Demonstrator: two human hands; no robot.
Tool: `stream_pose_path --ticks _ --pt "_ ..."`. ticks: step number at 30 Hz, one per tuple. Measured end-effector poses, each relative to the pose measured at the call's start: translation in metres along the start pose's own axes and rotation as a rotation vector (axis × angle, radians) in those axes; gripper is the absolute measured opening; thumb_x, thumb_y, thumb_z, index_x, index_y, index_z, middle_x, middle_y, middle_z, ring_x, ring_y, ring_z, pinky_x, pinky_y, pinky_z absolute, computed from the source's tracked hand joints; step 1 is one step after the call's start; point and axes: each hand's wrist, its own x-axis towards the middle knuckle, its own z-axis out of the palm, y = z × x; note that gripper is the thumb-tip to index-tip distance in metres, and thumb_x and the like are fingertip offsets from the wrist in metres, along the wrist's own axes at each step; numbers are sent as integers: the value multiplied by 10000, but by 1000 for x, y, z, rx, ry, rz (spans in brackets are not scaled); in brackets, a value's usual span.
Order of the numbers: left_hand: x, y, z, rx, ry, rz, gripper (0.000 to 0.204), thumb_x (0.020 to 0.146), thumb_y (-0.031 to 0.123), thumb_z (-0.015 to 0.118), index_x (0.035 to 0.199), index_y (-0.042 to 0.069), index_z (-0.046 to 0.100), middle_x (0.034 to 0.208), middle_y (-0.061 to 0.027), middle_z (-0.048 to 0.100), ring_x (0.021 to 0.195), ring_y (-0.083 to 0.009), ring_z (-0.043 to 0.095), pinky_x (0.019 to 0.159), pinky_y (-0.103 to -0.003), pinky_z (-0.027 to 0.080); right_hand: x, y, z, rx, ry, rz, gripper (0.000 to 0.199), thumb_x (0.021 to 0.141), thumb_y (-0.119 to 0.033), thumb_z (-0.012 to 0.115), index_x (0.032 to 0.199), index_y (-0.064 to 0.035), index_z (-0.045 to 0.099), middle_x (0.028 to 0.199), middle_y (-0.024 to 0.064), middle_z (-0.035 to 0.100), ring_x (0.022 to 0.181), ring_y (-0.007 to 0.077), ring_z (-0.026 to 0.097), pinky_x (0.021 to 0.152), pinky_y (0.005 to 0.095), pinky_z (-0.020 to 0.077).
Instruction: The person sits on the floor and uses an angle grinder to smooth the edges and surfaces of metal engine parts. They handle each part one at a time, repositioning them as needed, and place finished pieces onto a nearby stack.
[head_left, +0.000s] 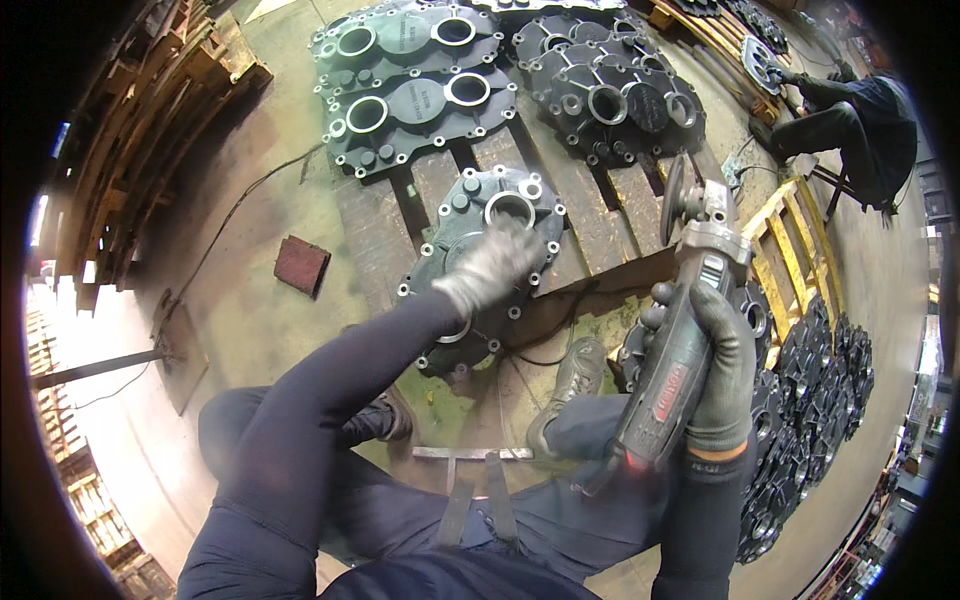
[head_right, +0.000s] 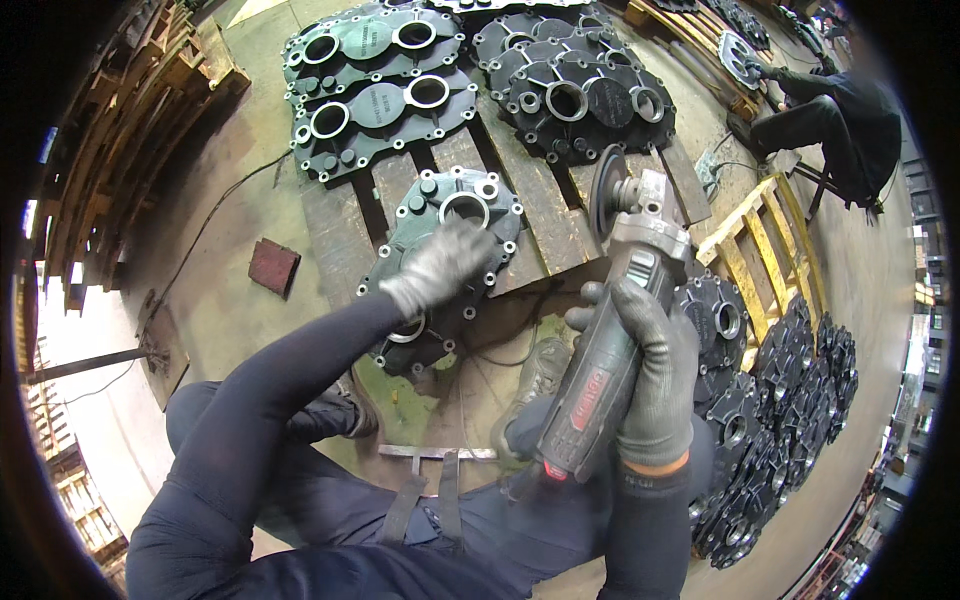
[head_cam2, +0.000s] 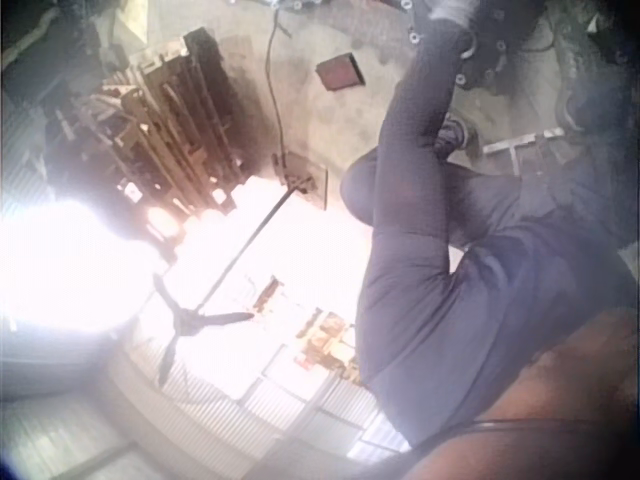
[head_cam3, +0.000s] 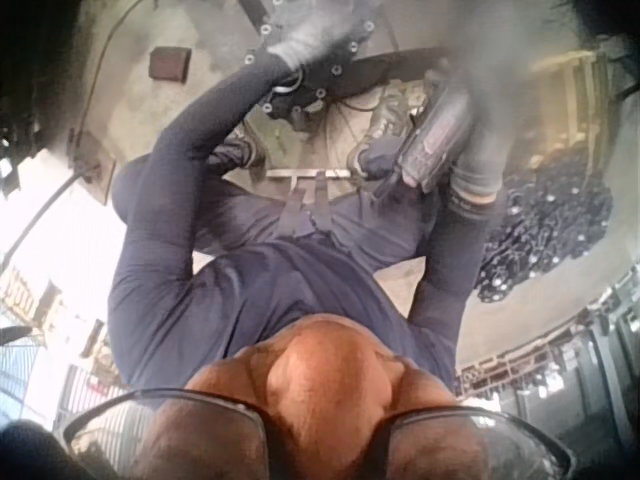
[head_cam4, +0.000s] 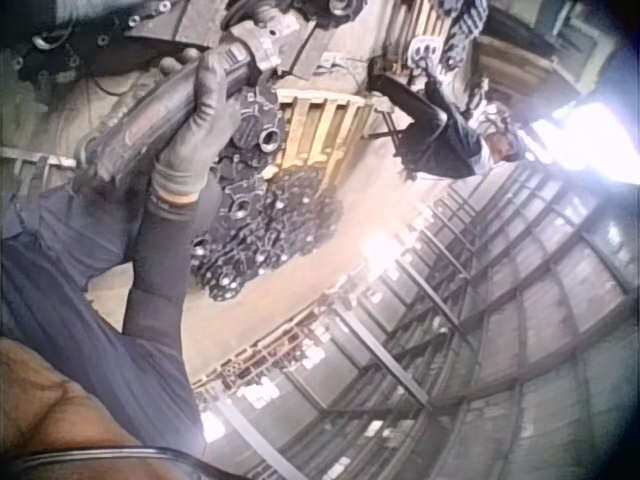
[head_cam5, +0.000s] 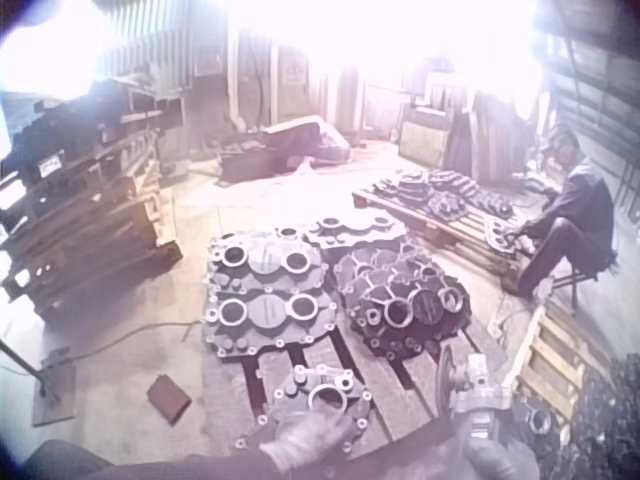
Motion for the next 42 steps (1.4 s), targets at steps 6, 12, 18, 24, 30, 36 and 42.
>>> stream_pose_path --ticks 6,12,18,24,30,36,42 --pt "-93 102 -7 -116 -437 536 169 839 228 605 769 178 751 752 -11 666 934 -217 655 1262 -508 264 -2 -3 10 -81 -14 -35 521 957 -389 672 1179 79 620 883 145 719 656 189 697 609 301 604" --pt "-118 82 5 -16 -440 626 215 805 199 602 646 196 746 682 -5 663 810 -210 669 1260 -480 302 -6 -3 11 -74 -47 -73 471 929 -340 732 1123 82 649 908 164 734 745 194 733 652 290 599" --pt "-161 23 -23 -234 -560 537 172 811 198 641 753 124 786 769 -77 748 790 -254 737 1153 -450 430 -3 3 17 -70 -59 -118 474 941 -344 717 1142 79 640 930 141 720 770 190 728 670 286 599" --pt "-94 -82 -112 -101 -537 -150 175 932 274 673 950 101 652 877 -147 684 800 -369 676 796 -488 546 -7 -5 6 -28 -17 -59 445 931 -305 736 1133 74 621 971 153 710 800 211 740 640 307 613" --pt "-8 -22 -48 -358 -240 -452 352 1002 376 622 1133 52 667 991 -203 718 976 -396 699 868 -492 529 -2 -7 12 -102 -15 -49 478 935 -363 714 1141 59 630 873 144 725 656 168 693 575 273 580" --pt "8 1 3 -396 -223 -665 255 966 261 623 1115 75 714 1080 -169 742 1037 -368 714 912 -464 550 12 0 11 -199 -61 -56 443 914 -306 758 1158 37 620 940 109 690 769 186 716 654 296 581" --pt "-26 7 7 -414 -267 -424 170 903 150 611 1027 115 723 990 -138 727 974 -337 720 855 -448 562 51 -2 15 -465 -135 -62 379 892 -231 791 1132 29 656 906 77 701 722 178 705 670 305 559"
